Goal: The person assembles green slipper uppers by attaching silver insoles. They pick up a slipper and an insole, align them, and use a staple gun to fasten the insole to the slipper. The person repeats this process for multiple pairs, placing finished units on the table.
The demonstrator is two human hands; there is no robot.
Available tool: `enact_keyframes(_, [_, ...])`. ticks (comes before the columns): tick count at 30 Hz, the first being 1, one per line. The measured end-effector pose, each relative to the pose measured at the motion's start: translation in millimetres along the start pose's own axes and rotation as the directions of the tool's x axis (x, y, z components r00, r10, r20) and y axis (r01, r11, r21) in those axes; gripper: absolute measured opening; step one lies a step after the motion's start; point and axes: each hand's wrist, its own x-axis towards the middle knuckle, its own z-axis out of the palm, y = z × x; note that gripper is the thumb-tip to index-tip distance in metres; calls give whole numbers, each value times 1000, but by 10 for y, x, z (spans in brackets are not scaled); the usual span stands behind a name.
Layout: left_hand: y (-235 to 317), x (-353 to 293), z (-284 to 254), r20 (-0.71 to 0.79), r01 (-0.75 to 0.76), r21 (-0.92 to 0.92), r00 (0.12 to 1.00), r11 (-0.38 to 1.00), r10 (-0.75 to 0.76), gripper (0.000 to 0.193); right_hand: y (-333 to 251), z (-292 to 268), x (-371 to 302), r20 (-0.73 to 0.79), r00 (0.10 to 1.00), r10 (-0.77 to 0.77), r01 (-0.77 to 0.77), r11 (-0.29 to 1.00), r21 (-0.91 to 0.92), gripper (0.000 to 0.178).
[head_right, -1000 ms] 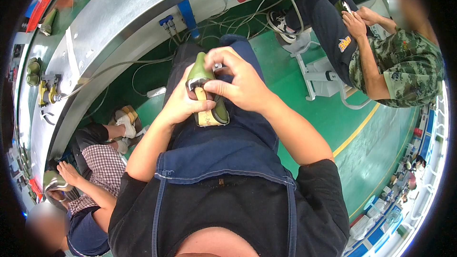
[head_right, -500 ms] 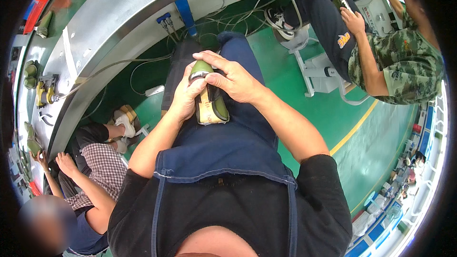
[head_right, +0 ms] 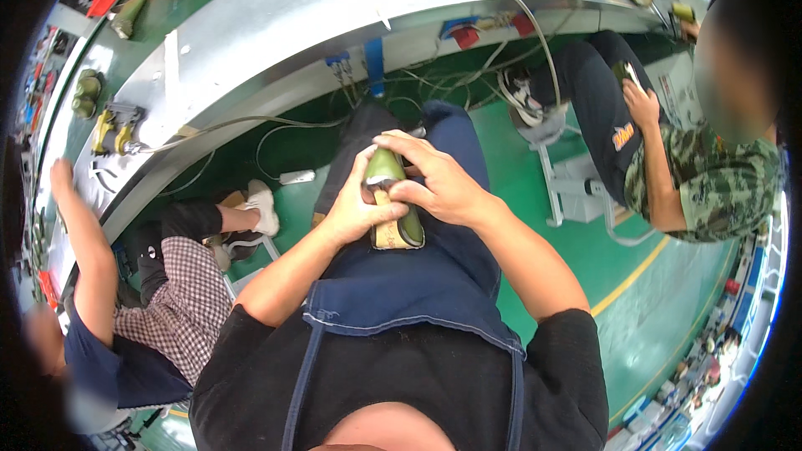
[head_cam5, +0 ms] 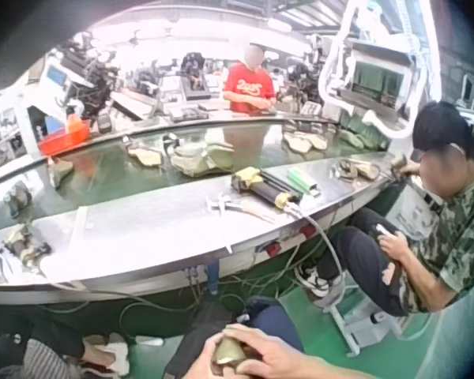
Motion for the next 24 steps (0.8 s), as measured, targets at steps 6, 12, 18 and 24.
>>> enact_keyframes(6, [1305,-46,-72,125,-446,652,861,613,493,132,-507,-510,355,-140,984,-112,133,980,148,93])
enact_keyframes(12, [2527,-68,-793,282,-344,927,374,-150,883,123,-501,-974,1232,-303,897,-321,138,855,-499,56])
enact_keyframes(18, [2457,-147,-1669,314,175,817,664,-550,678,67,25,-1191,2031,-279,927,-250,-15,720,-694,55])
enact_keyframes(24, [2348,-91,-1584,-129,566,709,691,-421,711,58,271,-1220,2478,-182,953,-243,7,617,-787,49])
